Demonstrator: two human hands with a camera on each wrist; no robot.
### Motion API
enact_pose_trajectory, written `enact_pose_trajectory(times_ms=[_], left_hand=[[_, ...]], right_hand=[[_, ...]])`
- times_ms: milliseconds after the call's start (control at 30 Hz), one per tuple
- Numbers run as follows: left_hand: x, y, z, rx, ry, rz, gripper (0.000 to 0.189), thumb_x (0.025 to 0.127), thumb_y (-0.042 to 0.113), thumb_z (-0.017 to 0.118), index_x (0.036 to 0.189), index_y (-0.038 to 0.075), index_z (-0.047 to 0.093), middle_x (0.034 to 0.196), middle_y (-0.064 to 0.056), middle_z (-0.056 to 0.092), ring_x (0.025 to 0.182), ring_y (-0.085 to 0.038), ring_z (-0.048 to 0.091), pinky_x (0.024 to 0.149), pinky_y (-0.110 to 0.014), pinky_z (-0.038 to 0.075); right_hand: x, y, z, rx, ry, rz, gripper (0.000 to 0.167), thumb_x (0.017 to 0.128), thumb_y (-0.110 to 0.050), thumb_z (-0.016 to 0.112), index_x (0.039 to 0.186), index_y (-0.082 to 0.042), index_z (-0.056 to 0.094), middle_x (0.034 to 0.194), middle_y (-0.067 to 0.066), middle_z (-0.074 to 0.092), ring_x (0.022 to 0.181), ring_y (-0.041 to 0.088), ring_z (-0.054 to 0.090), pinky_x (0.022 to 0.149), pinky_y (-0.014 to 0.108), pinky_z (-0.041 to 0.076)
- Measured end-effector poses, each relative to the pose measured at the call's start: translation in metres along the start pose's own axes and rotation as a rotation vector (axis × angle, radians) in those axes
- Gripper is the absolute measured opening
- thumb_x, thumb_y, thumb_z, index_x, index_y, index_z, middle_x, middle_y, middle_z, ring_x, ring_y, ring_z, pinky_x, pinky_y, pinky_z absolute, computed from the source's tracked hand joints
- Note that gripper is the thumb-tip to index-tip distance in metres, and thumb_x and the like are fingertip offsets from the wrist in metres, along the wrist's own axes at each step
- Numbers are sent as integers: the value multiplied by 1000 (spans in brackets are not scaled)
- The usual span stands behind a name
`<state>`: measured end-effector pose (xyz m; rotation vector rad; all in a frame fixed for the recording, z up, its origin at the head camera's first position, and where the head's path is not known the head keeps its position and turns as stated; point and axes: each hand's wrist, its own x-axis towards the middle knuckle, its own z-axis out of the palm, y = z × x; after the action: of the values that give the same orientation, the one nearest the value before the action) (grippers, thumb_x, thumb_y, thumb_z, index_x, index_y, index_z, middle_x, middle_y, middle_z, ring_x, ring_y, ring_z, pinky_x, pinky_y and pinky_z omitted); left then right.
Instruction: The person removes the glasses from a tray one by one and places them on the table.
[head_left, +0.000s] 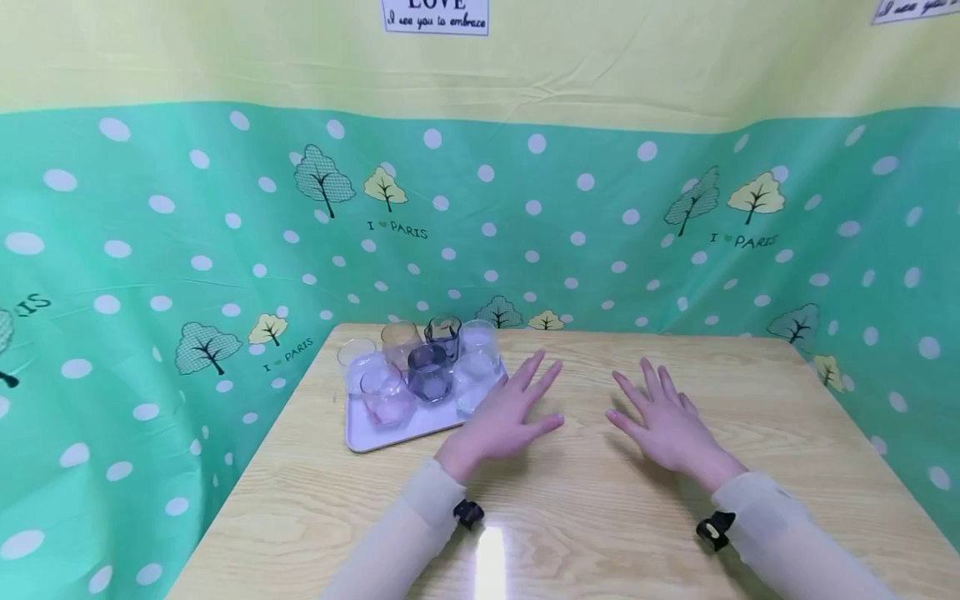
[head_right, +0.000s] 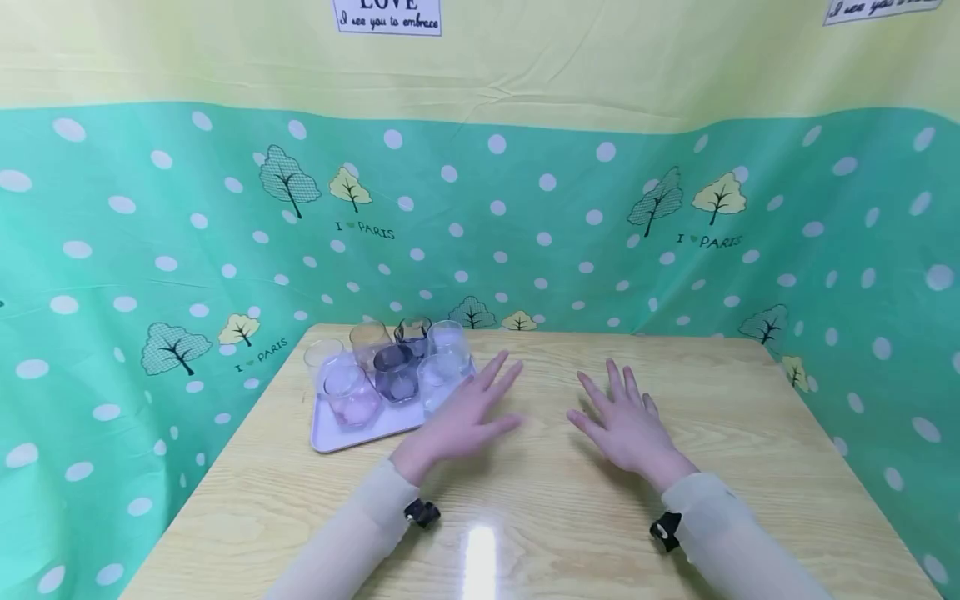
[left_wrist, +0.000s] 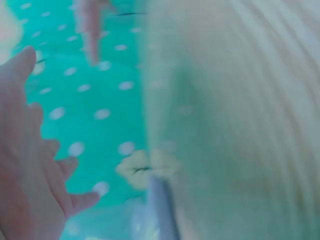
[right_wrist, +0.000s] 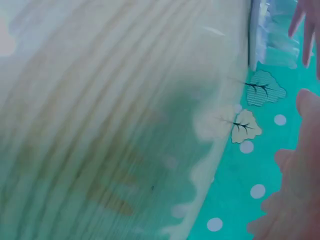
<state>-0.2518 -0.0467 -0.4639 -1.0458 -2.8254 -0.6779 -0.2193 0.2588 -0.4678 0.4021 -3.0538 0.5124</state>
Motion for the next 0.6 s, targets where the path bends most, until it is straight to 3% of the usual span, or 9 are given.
enact_pose_trajectory(times_ms=[100,233,333,467,600], left_hand=[[-20,-8,-27,-174,124,17,71,111,47,53,172,21,26,177,1,23,154,-35,40,125,-58,34],[-49,-28,-65,-364,398,51,44,111,22,56,150,3,60,150,-10,64,125,-34,69,103,-46,59],[-72,-48,-88,-436,604,44,30,109,11,57,132,-2,72,127,-17,76,102,-32,77,85,-29,64],[-101,-79,-110,-493,788,-97,26,110,9,58,126,-2,76,120,-19,78,98,-24,77,81,-20,61],[-130,-116,-120,-547,863,-326,30,111,18,60,132,-1,73,126,-21,75,98,-11,75,78,-20,62]], right_hand=[[4,-2,0,76,31,-6,80,109,-64,47,169,-14,33,175,31,3,157,60,7,116,84,22],[16,-13,4,211,54,-29,72,110,-55,54,163,-6,44,172,34,17,153,59,24,120,76,28],[26,-28,10,316,46,-46,60,111,-44,58,156,-5,53,167,32,34,146,56,42,118,72,35],[41,-51,21,467,2,-36,50,108,-30,66,152,-7,59,153,23,57,132,44,61,111,62,50],[57,-74,32,592,-45,-23,50,106,-25,70,152,-8,59,148,17,63,126,34,66,105,53,57]])
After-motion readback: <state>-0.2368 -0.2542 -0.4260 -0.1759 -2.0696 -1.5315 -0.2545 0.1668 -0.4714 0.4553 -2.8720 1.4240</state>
